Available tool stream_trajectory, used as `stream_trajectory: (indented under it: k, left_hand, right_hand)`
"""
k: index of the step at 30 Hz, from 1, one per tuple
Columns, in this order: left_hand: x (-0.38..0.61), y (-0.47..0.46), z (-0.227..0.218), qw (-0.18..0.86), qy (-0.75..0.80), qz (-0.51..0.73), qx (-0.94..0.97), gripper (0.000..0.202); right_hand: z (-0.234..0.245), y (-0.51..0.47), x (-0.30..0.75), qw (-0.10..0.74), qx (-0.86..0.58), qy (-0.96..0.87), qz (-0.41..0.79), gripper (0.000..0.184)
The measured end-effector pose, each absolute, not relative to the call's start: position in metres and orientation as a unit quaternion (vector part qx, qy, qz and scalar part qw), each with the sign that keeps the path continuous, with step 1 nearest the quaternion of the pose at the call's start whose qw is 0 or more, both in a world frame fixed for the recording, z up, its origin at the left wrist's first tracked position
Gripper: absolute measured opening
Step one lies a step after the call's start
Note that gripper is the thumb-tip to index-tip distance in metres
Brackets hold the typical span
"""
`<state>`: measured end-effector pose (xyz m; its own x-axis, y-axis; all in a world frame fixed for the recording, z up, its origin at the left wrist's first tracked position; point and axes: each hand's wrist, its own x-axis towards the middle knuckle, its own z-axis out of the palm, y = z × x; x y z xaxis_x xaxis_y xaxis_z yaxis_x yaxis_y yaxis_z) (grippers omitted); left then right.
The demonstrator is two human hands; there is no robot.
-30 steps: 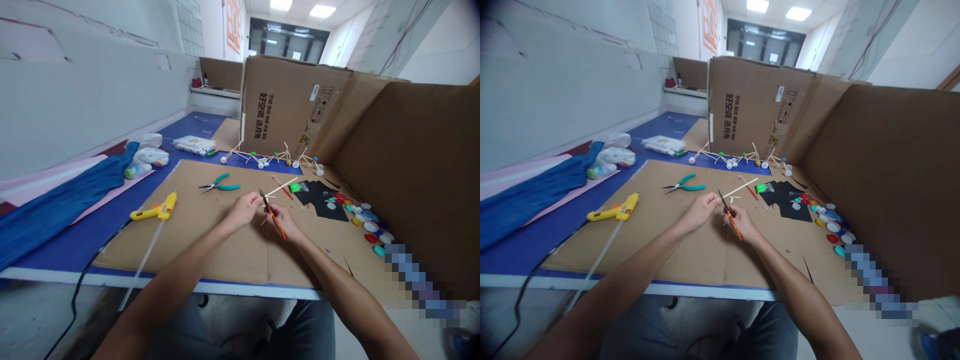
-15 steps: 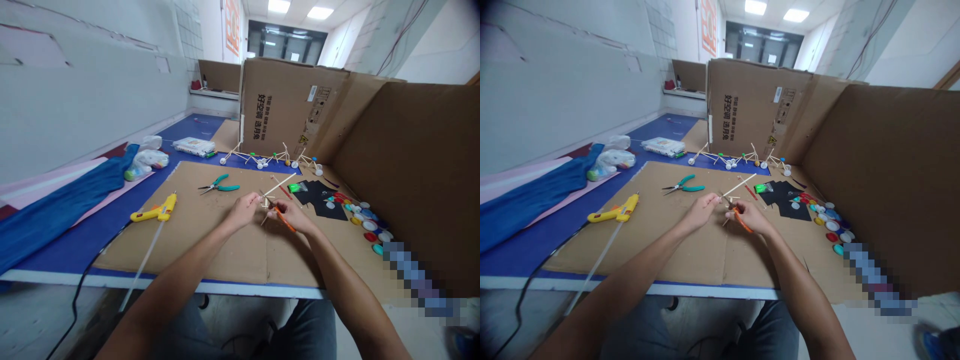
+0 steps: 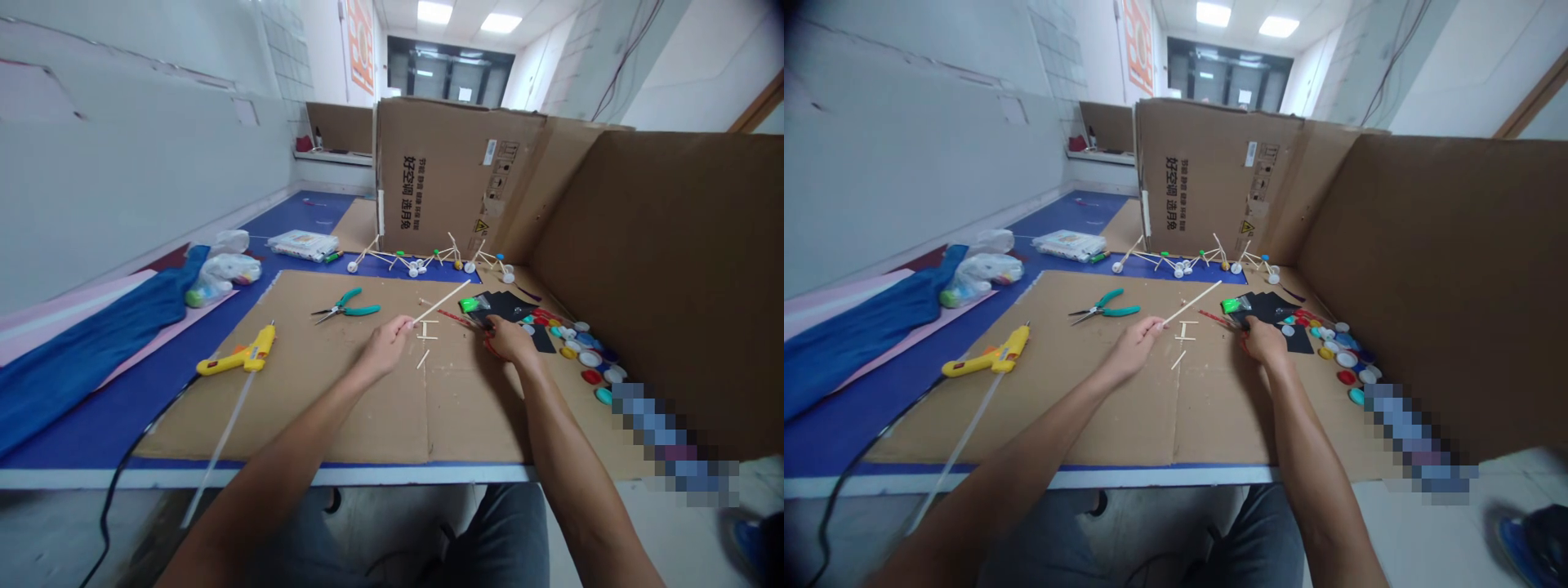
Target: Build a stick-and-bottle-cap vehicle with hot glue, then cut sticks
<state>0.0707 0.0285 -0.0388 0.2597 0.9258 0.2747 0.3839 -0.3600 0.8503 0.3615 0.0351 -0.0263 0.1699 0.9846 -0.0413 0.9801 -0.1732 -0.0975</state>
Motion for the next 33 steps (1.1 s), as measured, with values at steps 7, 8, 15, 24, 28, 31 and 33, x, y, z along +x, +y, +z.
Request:
stream_trajectory:
  k: [7,8,15,24,28,31,33]
  left_hand:
    - [0.071,0.021,-0.034,0.191,0.505,0.327,0.776,0.029]
    - [0.072,0.020,-0.034,0.169,0.510,0.318,0.781,0.027]
    - [0.073,0.019,-0.040,0.045,0.478,0.308,0.821,0.020]
    - [0.077,0.018,-0.048,-0.021,0.434,0.317,0.843,0.023]
    - [0.078,0.018,-0.050,-0.013,0.441,0.325,0.837,0.025]
    - [0.077,0.018,-0.049,0.028,0.465,0.359,0.809,0.024]
    - [0.076,0.018,-0.048,0.054,0.475,0.376,0.794,0.023]
  right_hand:
    - [0.000,0.024,0.352,0.126,-0.776,-0.618,-0.003,0.029]
    - [0.002,0.020,0.341,0.196,-0.742,-0.640,-0.032,0.024]
    - [-0.014,0.001,0.262,0.349,-0.401,-0.838,-0.120,0.018]
    - [-0.031,0.007,0.261,0.348,-0.417,-0.835,-0.083,0.016]
    - [-0.031,0.004,0.255,0.356,-0.439,-0.823,-0.064,0.016]
    - [-0.028,0.005,0.257,0.382,-0.440,-0.812,-0.021,0.016]
    - [-0.026,0.009,0.266,0.391,-0.469,-0.792,-0.008,0.017]
